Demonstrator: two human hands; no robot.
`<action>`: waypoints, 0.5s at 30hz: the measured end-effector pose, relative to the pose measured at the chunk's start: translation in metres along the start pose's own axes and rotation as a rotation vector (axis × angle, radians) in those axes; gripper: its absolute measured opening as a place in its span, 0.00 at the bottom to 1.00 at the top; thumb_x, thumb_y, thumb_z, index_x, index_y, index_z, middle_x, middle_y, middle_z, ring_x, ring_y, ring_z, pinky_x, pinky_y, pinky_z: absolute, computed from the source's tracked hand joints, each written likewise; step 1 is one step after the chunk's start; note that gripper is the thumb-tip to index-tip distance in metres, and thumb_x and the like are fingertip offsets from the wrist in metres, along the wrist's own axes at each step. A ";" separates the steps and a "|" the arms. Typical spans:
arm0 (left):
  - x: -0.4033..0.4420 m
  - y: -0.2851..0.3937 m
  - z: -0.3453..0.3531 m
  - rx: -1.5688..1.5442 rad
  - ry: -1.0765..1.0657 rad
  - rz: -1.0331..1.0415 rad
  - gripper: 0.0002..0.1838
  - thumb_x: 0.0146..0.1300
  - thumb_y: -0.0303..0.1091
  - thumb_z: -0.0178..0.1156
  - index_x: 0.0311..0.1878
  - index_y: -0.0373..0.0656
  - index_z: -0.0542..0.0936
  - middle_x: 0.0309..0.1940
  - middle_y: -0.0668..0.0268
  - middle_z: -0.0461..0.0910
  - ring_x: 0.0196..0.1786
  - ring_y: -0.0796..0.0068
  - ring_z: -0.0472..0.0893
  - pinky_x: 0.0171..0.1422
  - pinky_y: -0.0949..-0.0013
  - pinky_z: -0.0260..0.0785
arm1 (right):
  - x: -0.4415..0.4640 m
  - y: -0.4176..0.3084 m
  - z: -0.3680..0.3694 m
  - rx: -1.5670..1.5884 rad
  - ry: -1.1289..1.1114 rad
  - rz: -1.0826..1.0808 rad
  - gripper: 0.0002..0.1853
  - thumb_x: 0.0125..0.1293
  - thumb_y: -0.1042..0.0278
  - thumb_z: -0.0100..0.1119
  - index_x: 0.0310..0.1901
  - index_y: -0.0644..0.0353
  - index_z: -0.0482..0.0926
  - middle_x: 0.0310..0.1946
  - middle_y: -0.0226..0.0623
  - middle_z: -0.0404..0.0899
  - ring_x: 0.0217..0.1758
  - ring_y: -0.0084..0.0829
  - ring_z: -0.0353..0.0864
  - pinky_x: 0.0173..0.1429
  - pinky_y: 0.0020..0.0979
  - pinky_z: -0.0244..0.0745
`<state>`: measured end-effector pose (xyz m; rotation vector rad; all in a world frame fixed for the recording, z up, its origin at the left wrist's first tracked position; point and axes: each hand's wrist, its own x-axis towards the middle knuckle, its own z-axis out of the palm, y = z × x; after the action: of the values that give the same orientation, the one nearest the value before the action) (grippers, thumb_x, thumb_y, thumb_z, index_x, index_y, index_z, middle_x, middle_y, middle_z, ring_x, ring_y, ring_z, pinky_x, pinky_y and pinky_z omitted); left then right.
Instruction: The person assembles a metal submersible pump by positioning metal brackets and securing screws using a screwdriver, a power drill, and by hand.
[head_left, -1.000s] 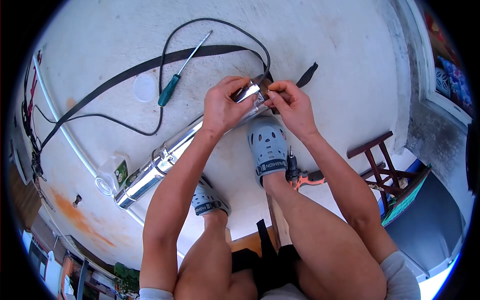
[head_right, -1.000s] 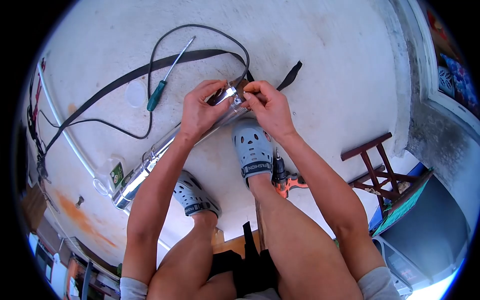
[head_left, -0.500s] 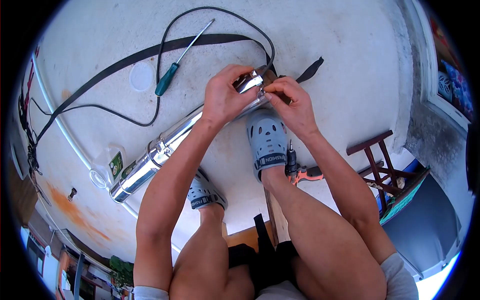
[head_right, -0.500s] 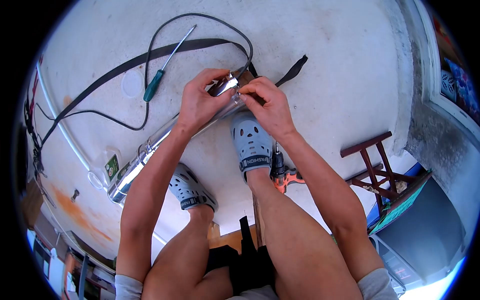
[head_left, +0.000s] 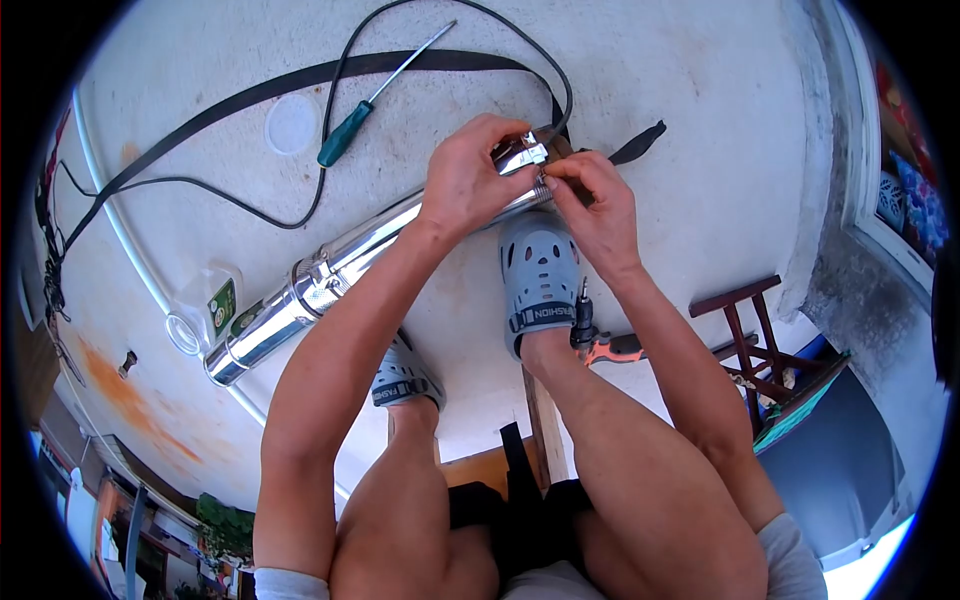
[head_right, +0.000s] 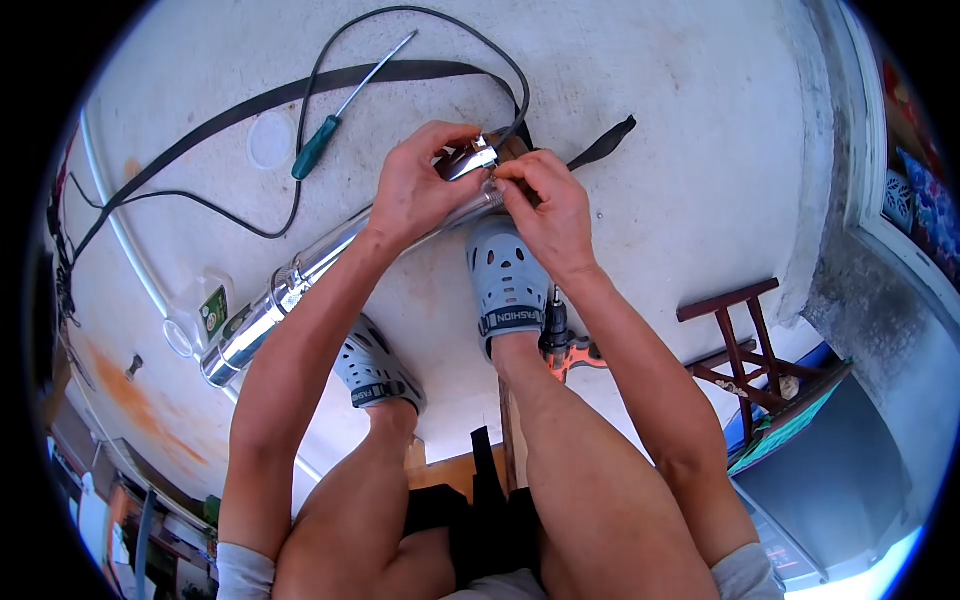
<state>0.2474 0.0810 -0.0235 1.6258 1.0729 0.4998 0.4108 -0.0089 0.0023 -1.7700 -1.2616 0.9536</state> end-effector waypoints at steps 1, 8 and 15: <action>0.000 0.001 0.000 0.014 0.002 0.012 0.23 0.55 0.29 0.73 0.55 0.38 0.83 0.48 0.58 0.85 0.49 0.67 0.86 0.56 0.68 0.79 | 0.000 -0.001 0.000 0.000 -0.004 0.001 0.06 0.64 0.79 0.66 0.42 0.64 0.84 0.39 0.36 0.79 0.37 0.29 0.80 0.40 0.27 0.75; -0.002 0.001 0.001 0.024 0.010 0.017 0.22 0.55 0.28 0.73 0.55 0.38 0.83 0.47 0.59 0.85 0.48 0.69 0.86 0.55 0.69 0.80 | -0.003 0.002 -0.001 -0.061 -0.010 -0.050 0.05 0.66 0.77 0.65 0.43 0.63 0.82 0.41 0.38 0.77 0.42 0.35 0.81 0.45 0.31 0.76; -0.003 0.003 0.002 0.048 0.005 0.001 0.23 0.55 0.29 0.73 0.55 0.38 0.82 0.47 0.59 0.85 0.48 0.69 0.86 0.55 0.69 0.80 | -0.011 0.003 -0.004 -0.037 -0.014 -0.021 0.06 0.65 0.78 0.66 0.42 0.63 0.81 0.46 0.39 0.75 0.48 0.37 0.79 0.50 0.31 0.77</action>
<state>0.2487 0.0773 -0.0214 1.6681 1.0955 0.4817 0.4127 -0.0211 0.0027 -1.7774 -1.3121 0.9382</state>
